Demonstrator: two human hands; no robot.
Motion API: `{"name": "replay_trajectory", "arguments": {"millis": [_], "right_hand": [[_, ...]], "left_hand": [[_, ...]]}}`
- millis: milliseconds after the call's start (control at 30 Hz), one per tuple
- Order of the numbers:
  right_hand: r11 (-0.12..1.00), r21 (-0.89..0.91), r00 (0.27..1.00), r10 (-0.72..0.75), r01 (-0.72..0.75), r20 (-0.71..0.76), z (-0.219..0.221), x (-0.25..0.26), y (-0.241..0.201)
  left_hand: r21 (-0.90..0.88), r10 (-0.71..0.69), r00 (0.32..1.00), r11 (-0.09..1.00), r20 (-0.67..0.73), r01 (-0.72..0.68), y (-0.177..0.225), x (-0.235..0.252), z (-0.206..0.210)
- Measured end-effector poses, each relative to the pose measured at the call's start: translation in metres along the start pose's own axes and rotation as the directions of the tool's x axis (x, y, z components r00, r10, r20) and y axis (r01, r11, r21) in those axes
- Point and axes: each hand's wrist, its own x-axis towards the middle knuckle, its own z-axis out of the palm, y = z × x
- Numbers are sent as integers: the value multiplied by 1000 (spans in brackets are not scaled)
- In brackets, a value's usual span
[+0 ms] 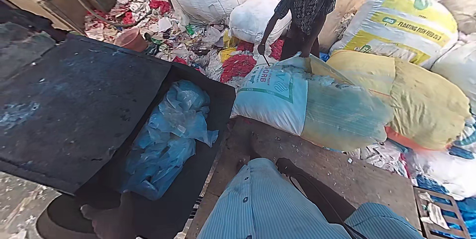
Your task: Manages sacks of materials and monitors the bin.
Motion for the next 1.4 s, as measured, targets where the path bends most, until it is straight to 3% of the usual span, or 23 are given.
{"name": "replay_trajectory", "arguments": {"millis": [67, 100, 133, 167, 267, 400, 533, 667, 733, 867, 1100, 1400], "right_hand": [[999, -29, 1000, 16, -15, 27, -3, -5, -8], [998, -50, 999, 25, -24, 20, -4, -9, -13], [997, -66, 999, 30, -29, 14, -4, -11, -16], [996, -81, 999, 35, -34, 12, -5, -16, -20], [994, -106, 999, 38, -36, 19, -9, -26, -29], [993, -97, 997, 69, -67, 19, -12, -39, -40], [996, -69, 998, 64, -63, 14, -6, -19, -25], [994, -98, 999, 40, -43, -24, 13, 52, 28], [995, -89, 998, 50, -53, -38, 16, 64, 35], [998, -38, 997, 57, -59, -49, 15, 61, 32], [996, -62, 996, 67, -71, -55, 15, 64, 31], [996, -94, 998, 2, -8, -61, 13, 67, 31]], "left_hand": [[21, 129, 988, 992, -87, -128, -7, -6, 5], [35, 104, 990, 994, -99, -101, 5, -16, 1], [90, -99, 992, 992, 84, 91, 37, -27, -18], [92, -222, 965, 973, 139, 210, 54, -30, -25], [48, -23, 1000, 999, 10, 22, 7, -10, -1], [66, -11, 1000, 998, -9, 12, -24, 20, 16], [59, -23, 999, 998, -25, 24, -20, 17, 16], [78, -63, 998, 995, -2, 63, -16, 18, 14], [88, -28, 1000, 996, -11, 29, -28, 25, 19], [60, 27, 999, 998, -24, -25, -47, 42, 30], [37, -13, 1000, 999, 1, 13, -25, 28, 18], [60, -14, 1000, 998, -8, 14, -28, 30, 20]]}}
